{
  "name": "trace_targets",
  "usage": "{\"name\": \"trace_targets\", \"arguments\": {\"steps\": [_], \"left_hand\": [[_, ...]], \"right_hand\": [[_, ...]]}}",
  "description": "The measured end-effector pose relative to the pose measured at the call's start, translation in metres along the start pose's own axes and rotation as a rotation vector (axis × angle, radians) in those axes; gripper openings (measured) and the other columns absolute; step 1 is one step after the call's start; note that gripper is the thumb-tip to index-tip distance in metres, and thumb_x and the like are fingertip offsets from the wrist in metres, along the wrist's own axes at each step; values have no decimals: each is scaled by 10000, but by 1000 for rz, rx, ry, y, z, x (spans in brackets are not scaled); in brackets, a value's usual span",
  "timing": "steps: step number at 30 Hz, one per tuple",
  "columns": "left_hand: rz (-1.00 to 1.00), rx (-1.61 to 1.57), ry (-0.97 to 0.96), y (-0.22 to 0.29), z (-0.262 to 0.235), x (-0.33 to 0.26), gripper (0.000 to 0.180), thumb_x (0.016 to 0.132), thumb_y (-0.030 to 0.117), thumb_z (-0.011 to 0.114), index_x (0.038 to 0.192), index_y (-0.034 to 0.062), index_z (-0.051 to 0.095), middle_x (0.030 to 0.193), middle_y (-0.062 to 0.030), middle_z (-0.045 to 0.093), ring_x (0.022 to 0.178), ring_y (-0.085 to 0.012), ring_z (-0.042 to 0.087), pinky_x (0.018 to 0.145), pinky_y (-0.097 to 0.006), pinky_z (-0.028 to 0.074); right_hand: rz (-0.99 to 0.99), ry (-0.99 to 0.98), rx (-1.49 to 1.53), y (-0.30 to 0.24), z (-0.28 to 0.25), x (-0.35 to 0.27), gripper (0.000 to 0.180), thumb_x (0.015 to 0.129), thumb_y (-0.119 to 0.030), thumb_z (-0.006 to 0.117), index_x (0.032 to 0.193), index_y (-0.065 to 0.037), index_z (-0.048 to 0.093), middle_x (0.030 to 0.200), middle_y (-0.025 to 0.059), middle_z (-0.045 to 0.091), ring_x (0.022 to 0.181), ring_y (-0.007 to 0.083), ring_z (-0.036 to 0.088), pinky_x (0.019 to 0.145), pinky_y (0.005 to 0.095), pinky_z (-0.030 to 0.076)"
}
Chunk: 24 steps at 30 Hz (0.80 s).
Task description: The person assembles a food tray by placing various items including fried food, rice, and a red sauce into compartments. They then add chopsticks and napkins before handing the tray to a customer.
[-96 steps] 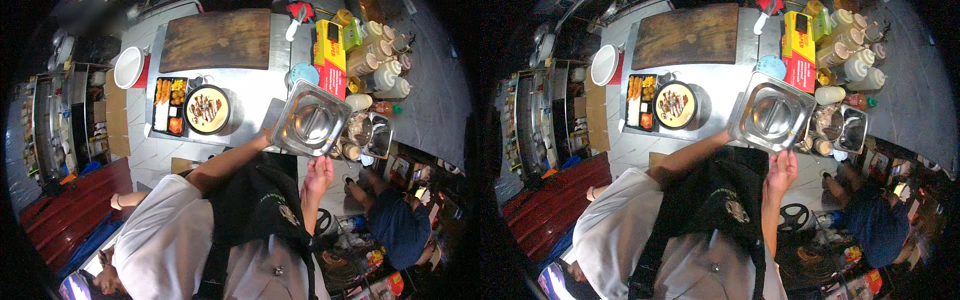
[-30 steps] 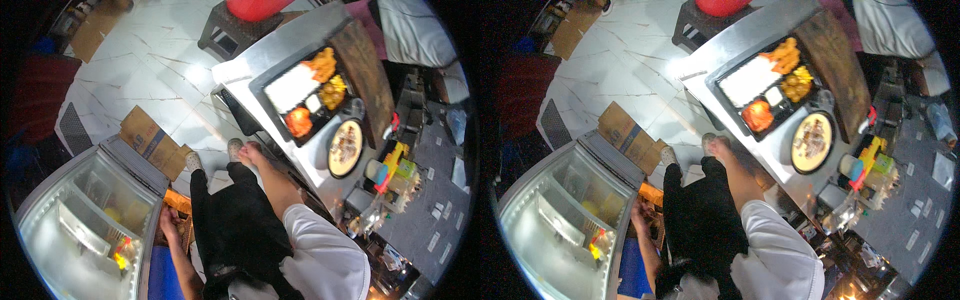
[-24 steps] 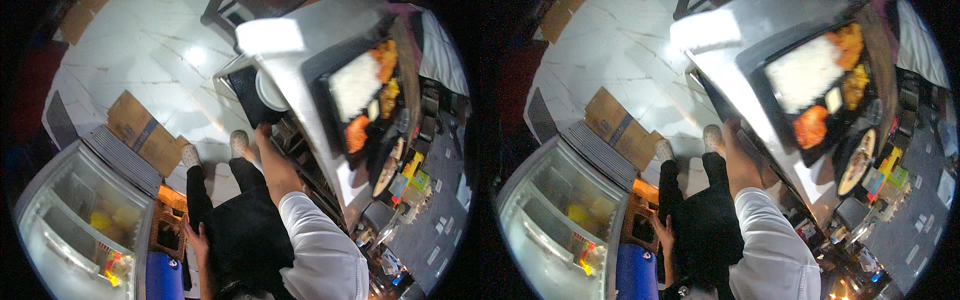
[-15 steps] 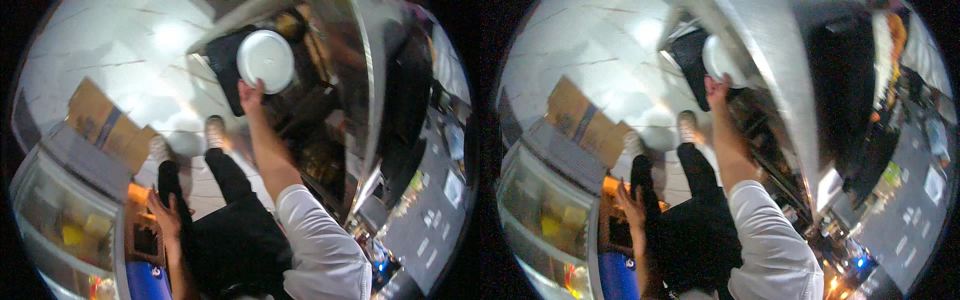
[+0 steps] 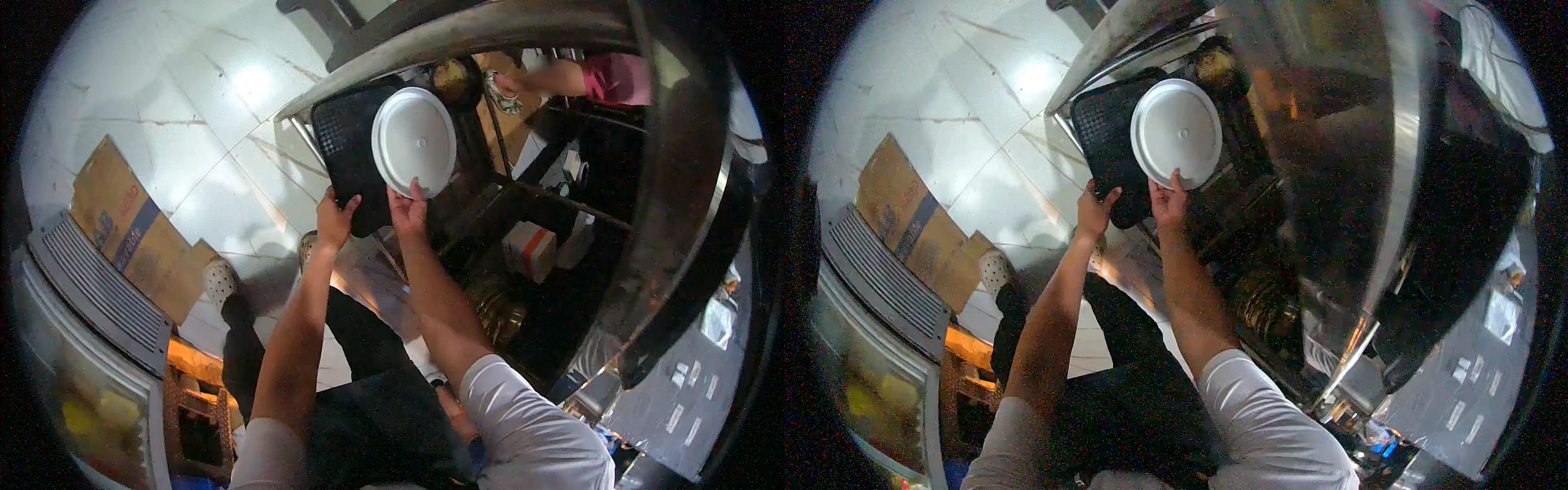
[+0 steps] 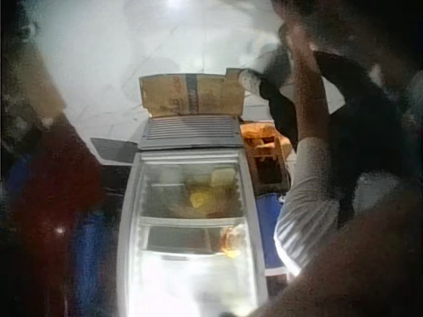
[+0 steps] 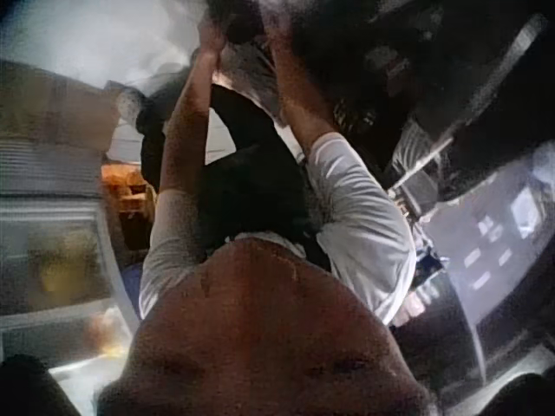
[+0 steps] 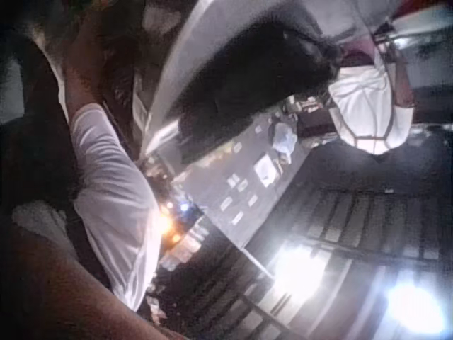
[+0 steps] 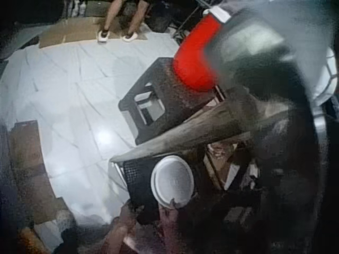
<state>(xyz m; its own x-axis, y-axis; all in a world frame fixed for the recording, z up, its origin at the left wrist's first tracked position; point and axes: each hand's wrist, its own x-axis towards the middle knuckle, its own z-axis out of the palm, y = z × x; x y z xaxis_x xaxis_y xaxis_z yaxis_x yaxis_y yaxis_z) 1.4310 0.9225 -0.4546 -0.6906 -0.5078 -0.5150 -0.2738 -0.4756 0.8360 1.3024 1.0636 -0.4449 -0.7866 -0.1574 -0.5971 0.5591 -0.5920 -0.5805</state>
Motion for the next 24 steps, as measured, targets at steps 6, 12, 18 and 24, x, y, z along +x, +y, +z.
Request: {"name": "trace_targets", "arguments": {"steps": [6, 12, 18, 24], "left_hand": [[62, 154, 114, -14, -13, -6, 235, 896, -3, 597, 1122, -52, 640, 985, -267, 712, 940, -421, 695, 807, -440, 532], [-125, 490, 232, 20, -50, -64, 304, 1054, 266, 518, 1099, -34, 541, 837, -304, 641, 811, -476, 631, 698, -510, 458], [-192, 549, 410, 54, -144, -142, 444, 1071, 363, 472, 922, -49, 545, 736, -327, 590, 735, -536, 576, 646, -527, 434], [-187, 633, 556, 104, -187, -176, 447, 1074, 361, 463, 986, -60, 583, 821, -347, 610, 804, -537, 586, 708, -532, 444]], "right_hand": [[-48, 42, 133, -14, -22, -13, 553, 932, -40, 690, 1424, 3, 440, 1412, 181, 540, 1318, 344, 499, 1143, 547, 416], [-351, -79, -312, -56, -88, -43, 551, 987, -30, 590, 1483, 4, 351, 1497, 185, 419, 1375, 361, 420, 1182, 567, 371], [-34, 168, 159, -21, -65, -71, 542, 984, -15, 585, 1483, -74, 382, 1460, 160, 479, 1369, 359, 438, 1171, 577, 370], [-53, 182, -139, 27, -70, -48, 498, 985, -276, 653, 1368, -5, 489, 1311, 132, 575, 1168, 289, 565, 997, 411, 520]]}}
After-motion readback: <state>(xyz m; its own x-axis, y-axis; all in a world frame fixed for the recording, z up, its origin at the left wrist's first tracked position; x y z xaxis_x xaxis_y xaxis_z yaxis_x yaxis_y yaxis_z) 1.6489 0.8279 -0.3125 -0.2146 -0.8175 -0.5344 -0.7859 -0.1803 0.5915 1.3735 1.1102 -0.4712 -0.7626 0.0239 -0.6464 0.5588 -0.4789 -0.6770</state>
